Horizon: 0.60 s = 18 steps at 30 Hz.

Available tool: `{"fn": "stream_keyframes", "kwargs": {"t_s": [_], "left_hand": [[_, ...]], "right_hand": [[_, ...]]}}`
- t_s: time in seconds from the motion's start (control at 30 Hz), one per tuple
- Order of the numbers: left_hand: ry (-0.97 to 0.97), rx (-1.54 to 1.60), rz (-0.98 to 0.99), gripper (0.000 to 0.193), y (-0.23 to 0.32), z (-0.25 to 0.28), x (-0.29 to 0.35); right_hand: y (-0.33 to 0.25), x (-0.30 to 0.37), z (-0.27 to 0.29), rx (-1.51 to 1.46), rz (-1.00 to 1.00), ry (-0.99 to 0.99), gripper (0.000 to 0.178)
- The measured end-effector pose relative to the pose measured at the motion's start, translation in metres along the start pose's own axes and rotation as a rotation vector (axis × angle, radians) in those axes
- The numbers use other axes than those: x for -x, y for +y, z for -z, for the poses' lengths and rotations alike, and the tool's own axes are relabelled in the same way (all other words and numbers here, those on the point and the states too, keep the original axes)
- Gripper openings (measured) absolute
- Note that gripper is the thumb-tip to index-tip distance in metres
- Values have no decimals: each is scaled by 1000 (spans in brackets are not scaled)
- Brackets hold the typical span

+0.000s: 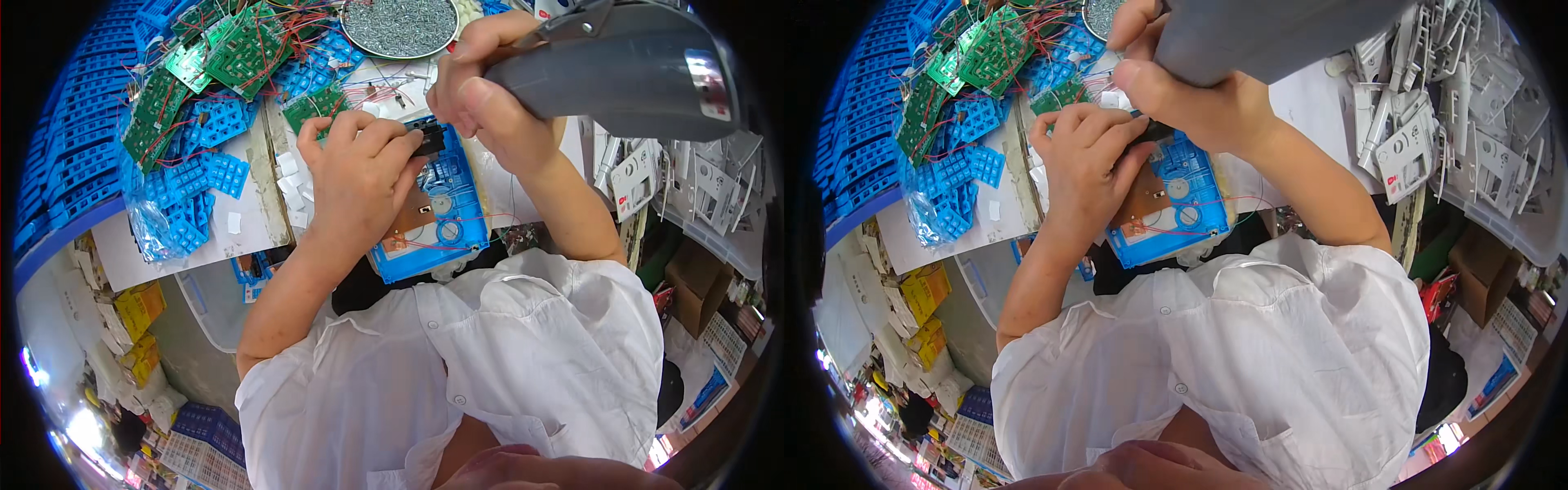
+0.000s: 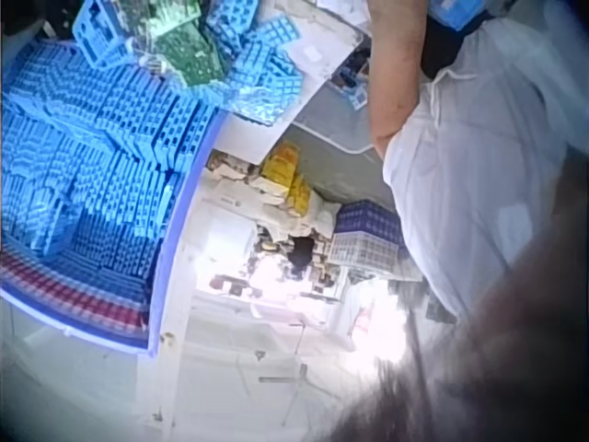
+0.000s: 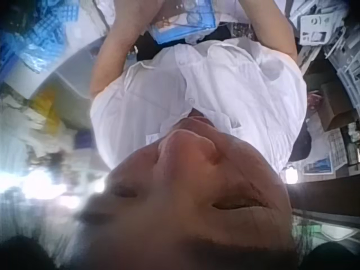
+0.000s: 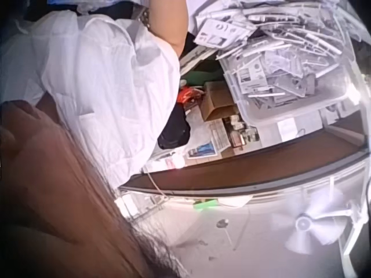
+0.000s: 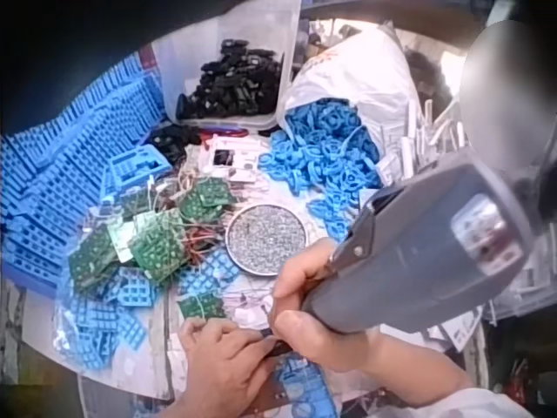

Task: Assembling electronic toy components by applying hot glue to circuit boards and mounting them into plastic casings.

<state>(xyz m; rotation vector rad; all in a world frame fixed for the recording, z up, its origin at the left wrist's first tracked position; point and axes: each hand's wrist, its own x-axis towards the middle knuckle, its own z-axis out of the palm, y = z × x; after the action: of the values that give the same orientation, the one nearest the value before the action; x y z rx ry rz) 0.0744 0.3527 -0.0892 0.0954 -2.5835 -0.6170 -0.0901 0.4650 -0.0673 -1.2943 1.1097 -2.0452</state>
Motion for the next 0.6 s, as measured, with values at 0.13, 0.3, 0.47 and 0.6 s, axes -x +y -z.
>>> {"fn": "stream_keyframes", "kwargs": {"t_s": [0.13,0.3,0.47,0.6], "left_hand": [[-3,2,4,24,0,-2,3],[24,19,7,23,0,-5,2],[-44,64,46,37,-5,-5,2],[-84,26,-8,48,-14,1,-5]], "right_hand": [[6,-2,-2,85,-13,-66,14],[8,2,-8,89,-66,-26,18],[13,-8,7,-67,-144,-205,21],[-24,-29,10,39,-268,-55,35]]}}
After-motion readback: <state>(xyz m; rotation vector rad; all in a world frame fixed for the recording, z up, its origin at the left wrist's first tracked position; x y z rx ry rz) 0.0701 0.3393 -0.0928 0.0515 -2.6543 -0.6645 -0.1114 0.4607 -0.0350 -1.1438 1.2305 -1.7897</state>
